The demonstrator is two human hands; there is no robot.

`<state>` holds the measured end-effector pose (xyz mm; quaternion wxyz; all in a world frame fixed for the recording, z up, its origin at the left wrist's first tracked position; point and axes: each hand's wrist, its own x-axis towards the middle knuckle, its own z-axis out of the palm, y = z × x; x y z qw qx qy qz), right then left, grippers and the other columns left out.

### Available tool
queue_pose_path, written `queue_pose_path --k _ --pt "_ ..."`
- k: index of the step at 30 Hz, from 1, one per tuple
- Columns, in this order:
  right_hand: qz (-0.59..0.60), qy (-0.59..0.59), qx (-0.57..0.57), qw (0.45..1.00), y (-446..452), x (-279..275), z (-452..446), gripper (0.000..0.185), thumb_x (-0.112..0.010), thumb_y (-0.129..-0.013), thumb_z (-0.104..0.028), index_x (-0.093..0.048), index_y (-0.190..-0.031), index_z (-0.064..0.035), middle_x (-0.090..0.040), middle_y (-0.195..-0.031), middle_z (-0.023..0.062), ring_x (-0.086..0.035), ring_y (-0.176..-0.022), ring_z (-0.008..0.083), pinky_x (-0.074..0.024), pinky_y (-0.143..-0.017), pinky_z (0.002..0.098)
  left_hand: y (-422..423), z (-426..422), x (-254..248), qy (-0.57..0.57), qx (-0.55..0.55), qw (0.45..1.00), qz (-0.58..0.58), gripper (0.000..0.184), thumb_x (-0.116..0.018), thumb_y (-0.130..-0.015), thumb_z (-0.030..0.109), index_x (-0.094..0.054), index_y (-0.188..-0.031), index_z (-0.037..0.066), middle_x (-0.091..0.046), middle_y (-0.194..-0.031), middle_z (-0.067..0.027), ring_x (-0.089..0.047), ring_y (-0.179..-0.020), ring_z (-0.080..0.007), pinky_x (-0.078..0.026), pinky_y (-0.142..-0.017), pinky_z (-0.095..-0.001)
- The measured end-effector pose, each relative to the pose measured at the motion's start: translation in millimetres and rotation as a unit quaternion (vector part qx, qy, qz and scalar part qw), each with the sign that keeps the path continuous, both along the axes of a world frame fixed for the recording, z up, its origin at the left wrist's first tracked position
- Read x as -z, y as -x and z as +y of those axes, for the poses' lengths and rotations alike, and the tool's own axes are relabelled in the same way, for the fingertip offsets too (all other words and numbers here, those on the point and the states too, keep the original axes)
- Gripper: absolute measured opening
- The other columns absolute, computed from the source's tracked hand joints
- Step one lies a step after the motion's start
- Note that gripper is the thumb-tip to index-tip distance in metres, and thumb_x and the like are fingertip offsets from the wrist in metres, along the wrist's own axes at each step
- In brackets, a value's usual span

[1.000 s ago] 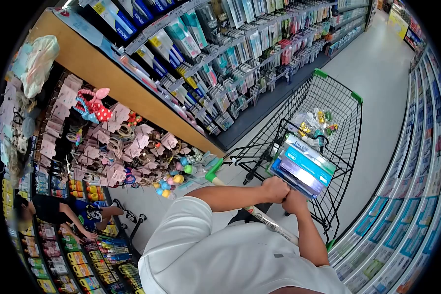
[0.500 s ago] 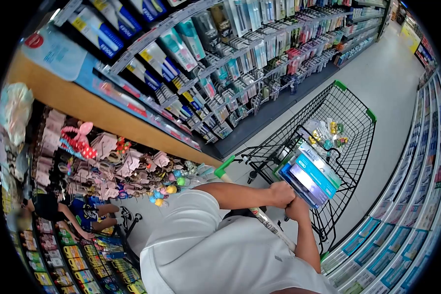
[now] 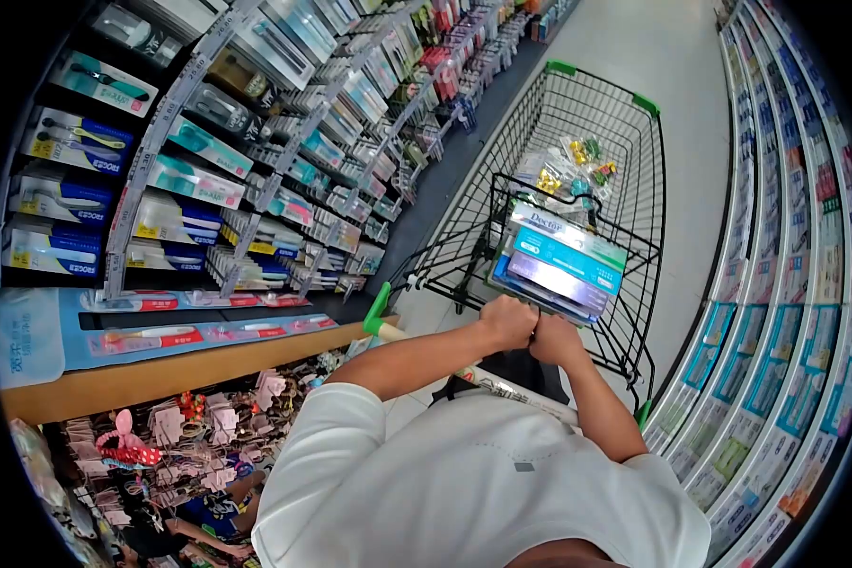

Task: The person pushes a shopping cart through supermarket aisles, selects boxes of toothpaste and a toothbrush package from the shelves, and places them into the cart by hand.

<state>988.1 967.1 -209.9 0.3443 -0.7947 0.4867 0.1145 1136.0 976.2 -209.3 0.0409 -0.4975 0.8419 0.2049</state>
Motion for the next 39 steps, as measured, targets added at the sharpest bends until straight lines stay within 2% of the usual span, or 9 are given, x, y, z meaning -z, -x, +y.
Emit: queue_pose_path --k 9,11,15,17,27,30,33,35,39 --pt "-0.004 0.031 -0.042 0.999 -6.5 10.0 -54.6 0.019 -0.061 -0.073 -0.016 -0.066 -0.084 -0.0017 -0.068 -0.086 0.0196 -0.065 -0.083 0.0369 -0.0524 -0.074 0.0460 -7.1 -58.5 -5.7 -0.012 0.019 1.000 -0.008 0.024 -0.065 -0.068 0.023 -0.065 -0.082 0.004 -0.069 -0.077 -0.0136 -0.069 -0.070 -0.0286 -0.054 -0.062 -0.0384" --pt "-0.019 0.022 -0.011 1.000 -8.6 8.0 -68.7 0.017 -0.061 -0.073 -0.016 -0.064 -0.082 -0.0020 -0.067 -0.085 0.0200 -0.065 -0.083 0.0367 -0.0523 -0.074 0.0460 -8.6 -73.8 -6.6 -0.014 0.029 0.999 -0.006 0.023 -0.065 -0.068 0.023 -0.065 -0.082 0.004 -0.069 -0.076 -0.0132 -0.068 -0.069 -0.0283 -0.054 -0.063 -0.0385" --pt "-0.008 0.015 -0.018 1.000 -13.8 13.1 -104.7 0.019 -0.061 -0.073 -0.017 -0.064 -0.085 -0.0024 -0.068 -0.085 0.0200 -0.065 -0.082 0.0365 -0.0523 -0.074 0.0460 -14.6 -109.9 -4.1 -0.006 0.031 1.000 -0.002 0.024 -0.067 -0.066 0.022 -0.066 -0.083 0.004 -0.068 -0.075 -0.0134 -0.068 -0.067 -0.0282 -0.054 -0.062 -0.0382" --pt "-0.037 0.055 0.001 0.998 -14.2 14.9 -120.8 0.019 -0.063 -0.070 -0.015 -0.064 -0.086 -0.0042 -0.067 -0.080 0.0182 -0.064 -0.076 0.0386 -0.0518 -0.069 0.0467 -15.0 -128.0 -6.5 -0.013 0.006 1.000 0.004 0.020 -0.067 -0.067 0.021 -0.069 -0.079 0.006 -0.070 -0.078 -0.0119 -0.069 -0.073 -0.0283 -0.055 -0.066 -0.0385" --pt "-0.036 0.040 0.014 0.998 -24.9 3.0 -206.6 0.018 -0.064 -0.071 -0.014 -0.065 -0.085 -0.0035 -0.067 -0.080 0.0194 -0.064 -0.077 0.0391 -0.0521 -0.072 0.0476 -21.1 -213.2 -12.7 -0.026 0.007 0.999 -0.022 0.021 -0.064 -0.069 0.020 -0.068 -0.081 0.003 -0.070 -0.081 -0.0138 -0.070 -0.073 -0.0271 -0.055 -0.064 -0.0386" --pt "0.015 -0.018 -0.012 1.000 -28.5 -1.0 -230.7 0.021 -0.064 -0.072 -0.015 -0.064 -0.089 -0.0036 -0.067 -0.084 0.0204 -0.064 -0.081 0.0398 -0.0516 -0.074 0.0477 -24.0 -234.3 -24.0 -0.025 0.015 0.999 -0.015 0.023 -0.065 -0.068 0.021 -0.068 -0.082 0.003 -0.070 -0.080 -0.0132 -0.069 -0.073 -0.0279 -0.055 -0.065 -0.0384" --pt "0.009 -0.012 -0.009 1.000 -26.3 0.4 -249.2 0.025 -0.065 -0.072 -0.017 -0.063 -0.092 -0.0036 -0.067 -0.084 0.0206 -0.064 -0.081 0.0398 -0.0515 -0.074 0.0478 -22.7 -255.0 -25.7 -0.035 0.022 0.999 -0.016 0.025 -0.066 -0.067 0.021 -0.068 -0.083 0.003 -0.070 -0.080 -0.0129 -0.069 -0.073 -0.0280 -0.055 -0.065 -0.0379" --pt "-0.008 0.044 -0.008 0.999 -27.4 4.3 -259.1 0.022 -0.063 -0.075 -0.022 -0.065 -0.086 -0.0035 -0.068 -0.080 0.0187 -0.066 -0.077 0.0363 -0.0534 -0.070 0.0456 -23.9 -267.0 -20.7 -0.033 0.014 0.999 -0.031 0.027 -0.066 -0.067 0.022 -0.067 -0.085 0.002 -0.070 -0.081 -0.0130 -0.069 -0.072 -0.0275 -0.055 -0.064 -0.0379" --pt "-0.020 0.041 -0.015 0.999 -28.3 4.6 -283.1 0.022 -0.063 -0.076 -0.022 -0.063 -0.087 -0.0033 -0.067 -0.081 0.0189 -0.066 -0.078 0.0364 -0.0534 -0.070 0.0454 -27.1 -289.2 -13.2 -0.014 0.018 1.000 -0.014 0.027 -0.066 -0.068 0.022 -0.066 -0.085 0.001 -0.070 -0.080 -0.0137 -0.069 -0.072 -0.0274 -0.055 -0.064 -0.0377"
